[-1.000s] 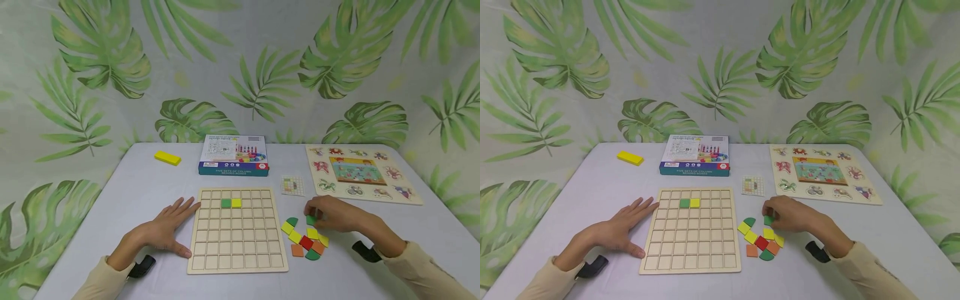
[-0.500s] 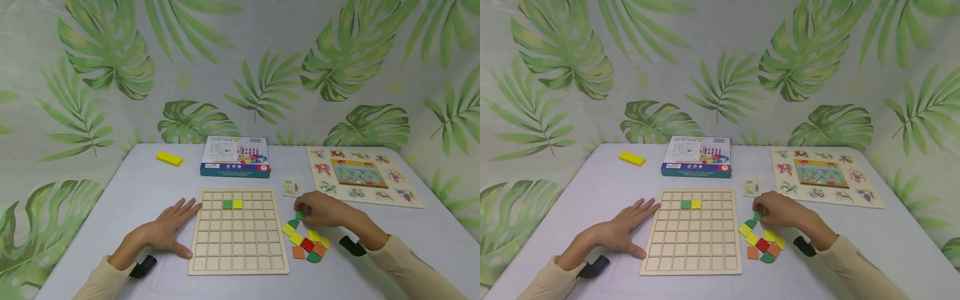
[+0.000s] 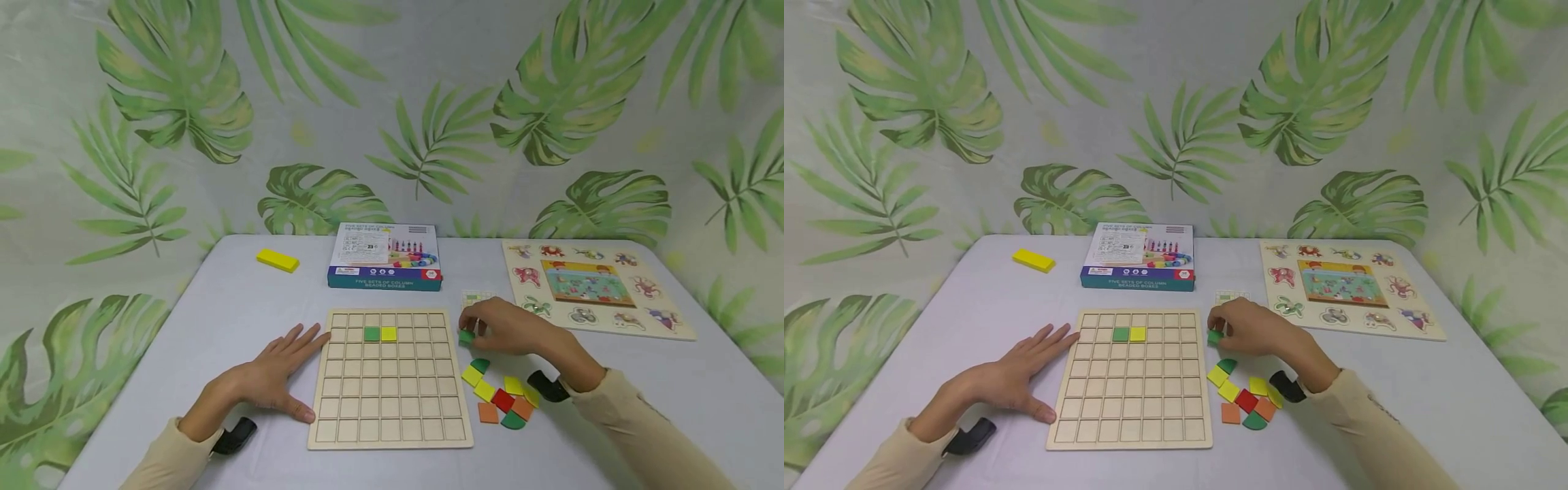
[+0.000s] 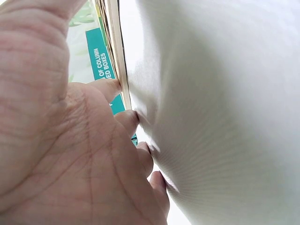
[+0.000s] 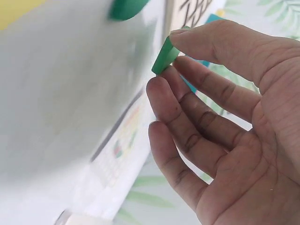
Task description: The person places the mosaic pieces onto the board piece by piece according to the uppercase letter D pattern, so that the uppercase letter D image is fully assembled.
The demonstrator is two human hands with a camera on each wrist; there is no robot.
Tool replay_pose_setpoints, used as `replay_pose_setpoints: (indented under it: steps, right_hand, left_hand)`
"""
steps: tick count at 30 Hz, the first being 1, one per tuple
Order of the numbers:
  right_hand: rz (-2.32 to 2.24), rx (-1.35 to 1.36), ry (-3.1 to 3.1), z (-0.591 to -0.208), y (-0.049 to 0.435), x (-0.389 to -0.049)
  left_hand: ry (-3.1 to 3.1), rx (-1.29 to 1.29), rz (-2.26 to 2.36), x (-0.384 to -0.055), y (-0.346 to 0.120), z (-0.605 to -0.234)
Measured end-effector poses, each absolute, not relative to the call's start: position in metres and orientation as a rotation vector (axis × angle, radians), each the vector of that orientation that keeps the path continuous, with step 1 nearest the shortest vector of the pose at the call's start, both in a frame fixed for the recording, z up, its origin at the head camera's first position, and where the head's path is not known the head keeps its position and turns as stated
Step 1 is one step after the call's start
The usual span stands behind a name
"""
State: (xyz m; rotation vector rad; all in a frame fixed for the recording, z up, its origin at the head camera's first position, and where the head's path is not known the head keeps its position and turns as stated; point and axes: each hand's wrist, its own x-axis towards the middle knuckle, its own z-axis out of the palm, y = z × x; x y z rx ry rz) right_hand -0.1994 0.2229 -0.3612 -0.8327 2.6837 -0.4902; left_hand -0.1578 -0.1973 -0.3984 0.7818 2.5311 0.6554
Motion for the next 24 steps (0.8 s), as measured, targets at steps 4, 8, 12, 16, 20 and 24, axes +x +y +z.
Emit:
replay_pose_setpoints:
  steps: [4,8,12,16,20,24]
  right_hand:
    - [-0.484,-0.857,2.689,-0.359,0.212,-0.202]
    - [-0.517,-0.896,2.685,-0.357,0.2,-0.204]
    - [-0.538,-0.909,2.668,-0.355,0.187,-0.205]
    - [-0.553,-0.923,2.648,-0.354,0.173,-0.207]
    - [-0.556,-0.955,2.639,-0.353,0.16,-0.209]
    - [-0.546,-0.984,2.631,-0.355,0.148,-0.212]
  left_hand:
    - [2.524,0.782,0.655,-0.158,-0.197,-0.399]
    - [2.536,0.79,0.639,-0.159,-0.197,-0.398]
    - [2.543,0.805,0.628,-0.16,-0.199,-0.398]
    - [2.542,0.799,0.632,-0.16,-0.199,-0.399]
    - [2.537,0.792,0.644,-0.159,-0.2,-0.399]
    - [2.536,0.792,0.641,-0.158,-0.199,-0.399]
